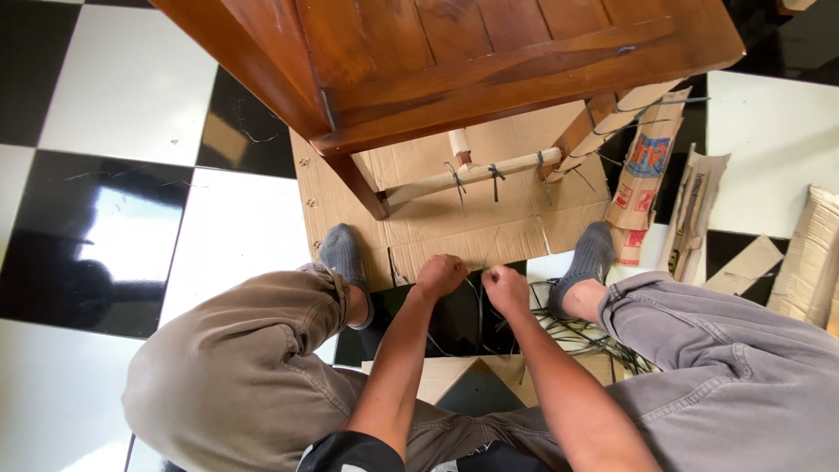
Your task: Wrap the legs and frame of a wooden chair with cardboard and secure it with ties for shipping
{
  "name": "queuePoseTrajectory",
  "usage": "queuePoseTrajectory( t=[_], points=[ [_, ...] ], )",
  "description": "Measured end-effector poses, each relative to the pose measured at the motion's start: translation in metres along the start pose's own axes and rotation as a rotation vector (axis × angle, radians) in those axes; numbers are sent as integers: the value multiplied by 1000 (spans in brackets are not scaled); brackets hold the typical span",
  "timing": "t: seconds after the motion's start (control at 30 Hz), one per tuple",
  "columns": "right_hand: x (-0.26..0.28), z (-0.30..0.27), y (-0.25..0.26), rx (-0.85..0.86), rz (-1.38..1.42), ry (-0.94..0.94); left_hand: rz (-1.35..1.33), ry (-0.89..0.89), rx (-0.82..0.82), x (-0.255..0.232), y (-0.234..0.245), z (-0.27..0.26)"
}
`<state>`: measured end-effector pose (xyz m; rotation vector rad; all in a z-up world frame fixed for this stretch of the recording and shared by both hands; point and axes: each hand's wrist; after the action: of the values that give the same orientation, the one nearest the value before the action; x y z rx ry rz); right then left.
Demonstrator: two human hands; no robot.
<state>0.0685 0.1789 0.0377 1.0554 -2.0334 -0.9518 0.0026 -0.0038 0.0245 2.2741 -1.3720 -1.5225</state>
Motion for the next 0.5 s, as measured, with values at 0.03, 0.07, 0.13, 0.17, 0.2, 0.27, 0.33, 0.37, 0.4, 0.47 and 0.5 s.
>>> queuePoseTrajectory(
  t=[0.03, 0.07, 0.13, 0.17, 0.2, 0.27, 0.33, 0.37, 0.4, 0.47, 0.5],
  points=[
    [4, -4, 7, -27, 87, 30, -106, 24, -21, 2, -3, 5],
    [7, -8, 13, -54, 175, 60, -212, 49, -42, 4, -6, 10],
    [18, -13, 25, -64, 189, 77, -297, 37, -68, 3, -8, 15],
    [25, -15, 31, -67, 203, 99, -384, 32, -95, 3, -8, 17],
    [27, -17, 34, -70, 203, 98, -384, 29, -96, 5, -9, 22],
    [35, -20, 40, -58, 273, 116, -513, 49, -160, 13, -11, 30],
    [44, -23, 44, -40, 307, 104, -623, 41, -167, -1, 0, 17],
    [48, -24, 46, -21, 342, 88, -732, 33, -169, -8, 5, 11],
    [55, -27, 49, -23, 341, 93, -734, 31, -174, -15, 11, 5],
    [68, -33, 54, 9, 649, 154, -1033, -1, -178, -29, 21, -8],
    [67, -31, 51, 8, 648, 155, -1034, -3, -179, -24, 20, -3]
  ],
)
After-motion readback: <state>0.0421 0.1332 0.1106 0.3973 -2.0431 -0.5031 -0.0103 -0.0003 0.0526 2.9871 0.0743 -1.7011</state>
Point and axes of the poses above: each hand's wrist, its own z-axis towards the middle knuckle, its own y-axis out of the back of the hand, x = y × z, and after that the axes turned 13 degrees about -z, right-handed
